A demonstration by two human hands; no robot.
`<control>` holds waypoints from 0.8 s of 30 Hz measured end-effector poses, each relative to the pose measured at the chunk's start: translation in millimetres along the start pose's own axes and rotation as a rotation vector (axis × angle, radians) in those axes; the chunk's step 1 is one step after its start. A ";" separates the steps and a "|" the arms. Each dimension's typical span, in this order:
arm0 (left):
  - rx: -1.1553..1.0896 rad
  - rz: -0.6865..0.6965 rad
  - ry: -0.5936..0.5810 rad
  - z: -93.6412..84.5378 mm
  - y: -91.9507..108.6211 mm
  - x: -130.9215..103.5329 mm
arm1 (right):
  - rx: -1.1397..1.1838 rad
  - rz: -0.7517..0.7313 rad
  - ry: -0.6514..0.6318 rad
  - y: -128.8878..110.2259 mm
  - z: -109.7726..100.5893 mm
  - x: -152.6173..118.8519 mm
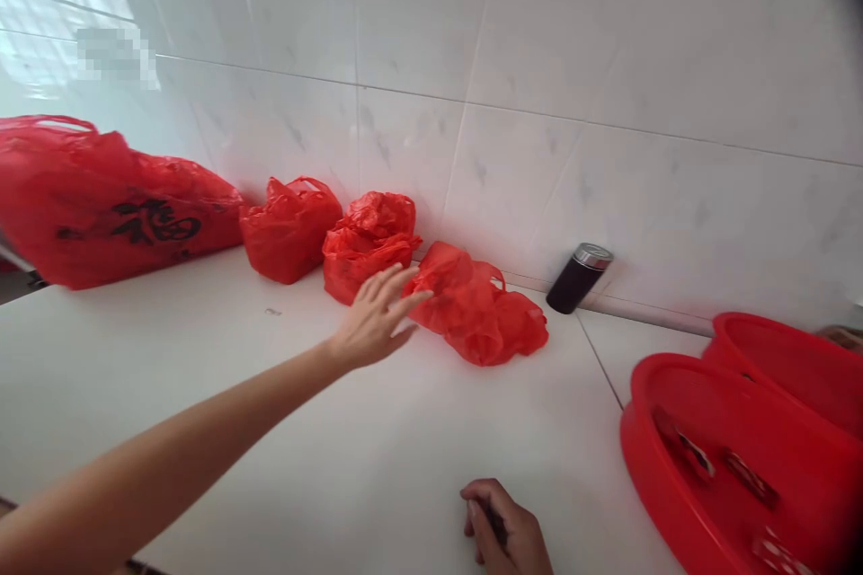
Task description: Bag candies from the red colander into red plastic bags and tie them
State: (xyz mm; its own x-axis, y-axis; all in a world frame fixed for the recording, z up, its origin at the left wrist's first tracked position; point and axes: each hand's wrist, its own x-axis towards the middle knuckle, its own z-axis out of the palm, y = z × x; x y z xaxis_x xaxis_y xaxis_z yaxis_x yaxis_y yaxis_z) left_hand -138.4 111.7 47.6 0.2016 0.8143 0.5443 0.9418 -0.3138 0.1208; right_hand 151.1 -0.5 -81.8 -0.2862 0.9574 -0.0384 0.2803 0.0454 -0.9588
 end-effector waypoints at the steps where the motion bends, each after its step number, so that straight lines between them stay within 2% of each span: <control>1: -0.004 0.013 -0.066 14.7 13.7 9.1 | 0.007 -0.013 -0.019 -1.2 -0.4 -0.3; 4: 0.015 -0.134 -0.186 55.3 34.4 37.3 | 0.048 -0.001 -0.089 -7.8 -7.2 1.6; 6: 0.015 -0.212 -0.215 74.0 32.9 51.6 | 0.070 0.003 -0.113 -16.6 -20.1 9.8; 7: 0.011 -0.223 -0.224 80.0 29.2 56.1 | 0.062 -0.015 -0.081 -22.1 -29.3 17.2; 8: 0.008 -0.225 -0.238 83.5 24.3 58.5 | 0.036 -0.049 -0.011 -28.2 -39.8 27.1; 10: 0.009 -0.216 -0.259 83.9 14.6 57.9 | -0.060 -0.156 0.207 -40.1 -61.8 53.7; 12: 0.026 -0.213 -0.261 78.0 10.0 52.3 | -0.195 -0.278 0.402 -48.8 -79.2 86.2; 13: 0.041 -0.219 -0.253 74.2 11.1 48.5 | -0.284 -0.333 0.456 -51.1 -84.4 102.7; 15: 0.076 -0.232 -0.225 67.9 21.1 40.2 | -0.471 -0.355 0.481 -50.5 -86.8 131.3; 18: 0.115 -0.186 -0.185 68.8 47.0 28.8 | -0.618 -0.263 0.377 -39.3 -77.5 153.6; 21: 0.084 -0.111 -0.180 82.4 63.7 25.3 | -0.589 -0.250 0.335 -27.2 -72.5 149.4; 24: 0.053 -0.208 -0.162 99.3 60.9 35.3 | -0.527 -0.223 0.452 -27.5 -83.0 130.4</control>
State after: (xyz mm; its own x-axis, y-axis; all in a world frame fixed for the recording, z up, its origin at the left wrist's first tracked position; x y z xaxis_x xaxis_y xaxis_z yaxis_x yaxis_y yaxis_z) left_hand -47.3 169.8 -8.3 0.0385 0.9274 0.3720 0.9794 -0.1088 0.1699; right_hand 182.1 146.7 -37.2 -0.0141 0.9284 0.3714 0.6960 0.2758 -0.6629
